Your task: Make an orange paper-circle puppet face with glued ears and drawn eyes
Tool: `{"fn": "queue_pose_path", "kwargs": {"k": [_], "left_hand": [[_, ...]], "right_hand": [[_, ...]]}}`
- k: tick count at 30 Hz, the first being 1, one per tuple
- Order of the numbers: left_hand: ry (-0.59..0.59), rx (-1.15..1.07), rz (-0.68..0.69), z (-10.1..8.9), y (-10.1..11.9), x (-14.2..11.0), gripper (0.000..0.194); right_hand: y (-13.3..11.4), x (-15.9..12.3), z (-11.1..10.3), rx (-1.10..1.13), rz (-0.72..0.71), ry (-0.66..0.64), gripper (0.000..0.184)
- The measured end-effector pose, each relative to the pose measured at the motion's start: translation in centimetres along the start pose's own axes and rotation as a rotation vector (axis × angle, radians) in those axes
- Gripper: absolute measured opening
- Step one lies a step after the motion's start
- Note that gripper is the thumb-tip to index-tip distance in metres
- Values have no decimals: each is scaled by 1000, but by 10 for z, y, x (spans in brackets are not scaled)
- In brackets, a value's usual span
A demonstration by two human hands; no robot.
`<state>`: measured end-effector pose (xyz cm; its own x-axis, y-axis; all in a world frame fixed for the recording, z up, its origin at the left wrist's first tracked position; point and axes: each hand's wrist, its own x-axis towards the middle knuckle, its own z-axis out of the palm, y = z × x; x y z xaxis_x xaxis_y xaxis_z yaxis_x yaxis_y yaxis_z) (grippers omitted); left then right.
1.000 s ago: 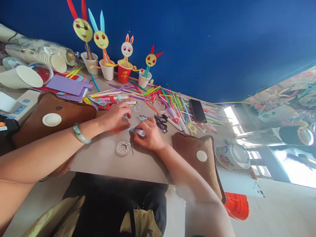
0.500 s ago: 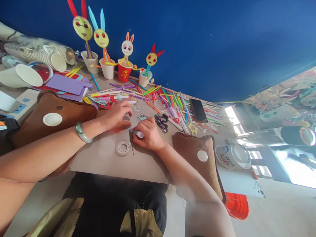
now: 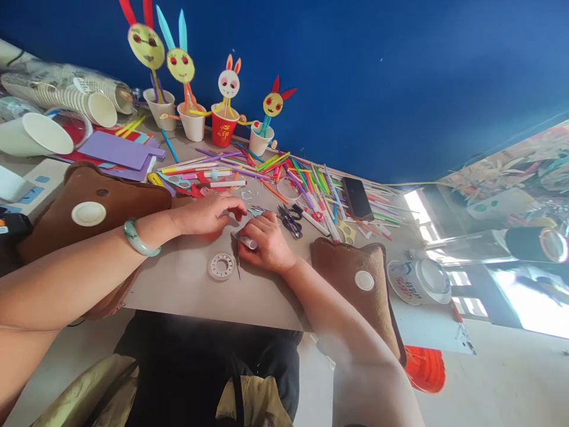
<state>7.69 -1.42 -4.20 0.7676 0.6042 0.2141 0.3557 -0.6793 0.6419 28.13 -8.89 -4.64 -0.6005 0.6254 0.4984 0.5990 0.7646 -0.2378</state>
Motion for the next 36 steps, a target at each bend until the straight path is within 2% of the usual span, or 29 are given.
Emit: {"fn": "queue_pose_path", "kwargs": {"k": [6,11,22,29,36], "left_hand": [[-121,-28,68,3,-2,-3,49],[-174,32,85,6,-3,-5,47],[-188,142,80,6,-5,-6,32],[-214,96,69,5,-4,-6,41],[-227,113,12,3,-3,-4,40]], "right_hand": [[0,-1,0,3,-36,5,7],[1,-1,1,3,-48,-2,9],[0,-1,-1,13,-33,-24,10],[0,-1,0,-2,-44,119,13],[0,-2,4,-26,-21,10,9]]}}
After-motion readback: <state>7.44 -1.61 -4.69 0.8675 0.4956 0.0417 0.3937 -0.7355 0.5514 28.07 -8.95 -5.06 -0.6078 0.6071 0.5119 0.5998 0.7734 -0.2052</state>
